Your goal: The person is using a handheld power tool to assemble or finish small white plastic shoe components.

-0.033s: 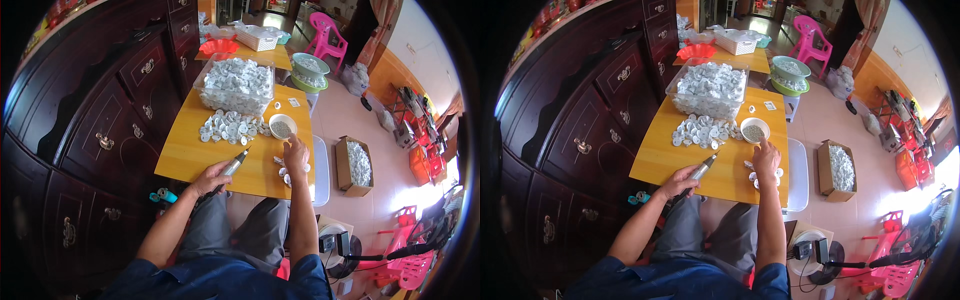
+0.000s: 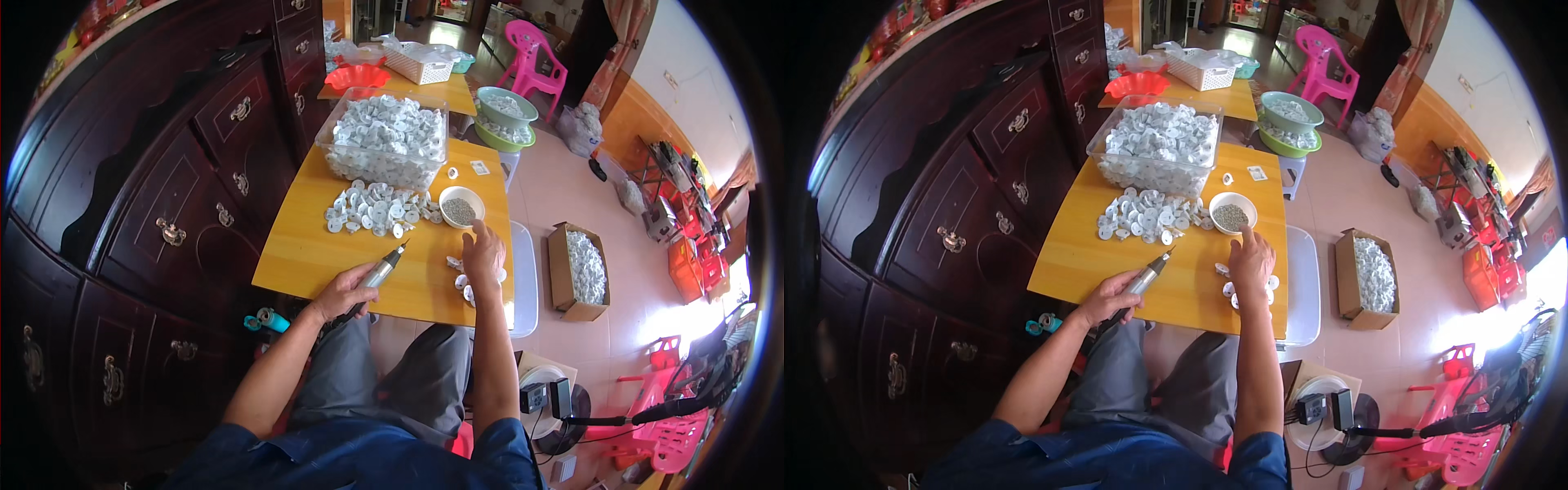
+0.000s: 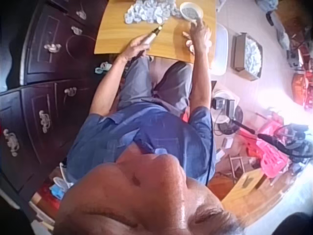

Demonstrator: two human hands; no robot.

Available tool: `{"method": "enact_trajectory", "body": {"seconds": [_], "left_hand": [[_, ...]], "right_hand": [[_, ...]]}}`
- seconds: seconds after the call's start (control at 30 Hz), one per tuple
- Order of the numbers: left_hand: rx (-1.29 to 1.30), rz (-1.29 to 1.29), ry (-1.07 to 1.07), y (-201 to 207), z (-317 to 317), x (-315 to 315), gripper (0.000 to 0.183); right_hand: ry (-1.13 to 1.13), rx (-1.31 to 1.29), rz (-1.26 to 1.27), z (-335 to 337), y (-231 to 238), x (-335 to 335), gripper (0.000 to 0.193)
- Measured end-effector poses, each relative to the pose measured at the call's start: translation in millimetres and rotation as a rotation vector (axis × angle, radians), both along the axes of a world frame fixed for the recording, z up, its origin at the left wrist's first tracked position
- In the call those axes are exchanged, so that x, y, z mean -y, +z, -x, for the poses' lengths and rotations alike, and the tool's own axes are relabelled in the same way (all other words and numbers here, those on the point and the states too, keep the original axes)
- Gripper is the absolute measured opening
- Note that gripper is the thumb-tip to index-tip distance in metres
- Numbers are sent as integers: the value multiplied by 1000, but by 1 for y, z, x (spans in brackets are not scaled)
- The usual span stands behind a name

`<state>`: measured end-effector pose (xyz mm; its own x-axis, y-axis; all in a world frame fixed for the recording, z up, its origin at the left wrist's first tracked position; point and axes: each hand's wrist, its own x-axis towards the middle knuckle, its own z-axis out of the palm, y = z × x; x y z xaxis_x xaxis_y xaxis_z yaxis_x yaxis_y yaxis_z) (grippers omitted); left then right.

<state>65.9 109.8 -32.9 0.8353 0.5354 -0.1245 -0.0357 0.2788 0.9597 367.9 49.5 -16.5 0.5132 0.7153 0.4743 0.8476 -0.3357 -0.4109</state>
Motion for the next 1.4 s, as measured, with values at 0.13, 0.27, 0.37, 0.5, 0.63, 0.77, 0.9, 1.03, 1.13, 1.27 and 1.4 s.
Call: {"method": "enact_trajectory", "body": {"seconds": [0.13,0.27,0.37,0.5,0.63,0.77,0.9,1.03,1.13,1.27,1.4], "left_hand": [[-13,-19,1,3,2,1,69],[-29,-25,8,1,2,0,71],[10,-32,5,2,-3,4,71],[-37,-48,28,6,-3,5,71],[-58,-55,18,6,-2,3,70],[-81,-65,34,3,-5,5,70],[-72,-46,47,2,-6,4,69],[-82,-38,54,2,-1,2,69],[-50,13,24,2,-3,3,68],[-59,13,18,3,-1,2,68],[-24,14,-4,4,-4,4,67]], "right_hand": [[180,108,143,22,-12,36,42],[310,143,276,40,-20,56,53],[362,205,258,20,-30,55,49],[415,244,202,-13,-35,48,36],[394,261,164,-56,-29,38,27],[228,271,108,-107,-41,30,24],[58,169,52,-121,-42,22,26],[142,-28,6,-88,-7,-3,21],[246,-27,27,-74,8,-34,18],[270,94,307,-44,11,-80,16],[193,90,645,-46,10,-105,22]]}}
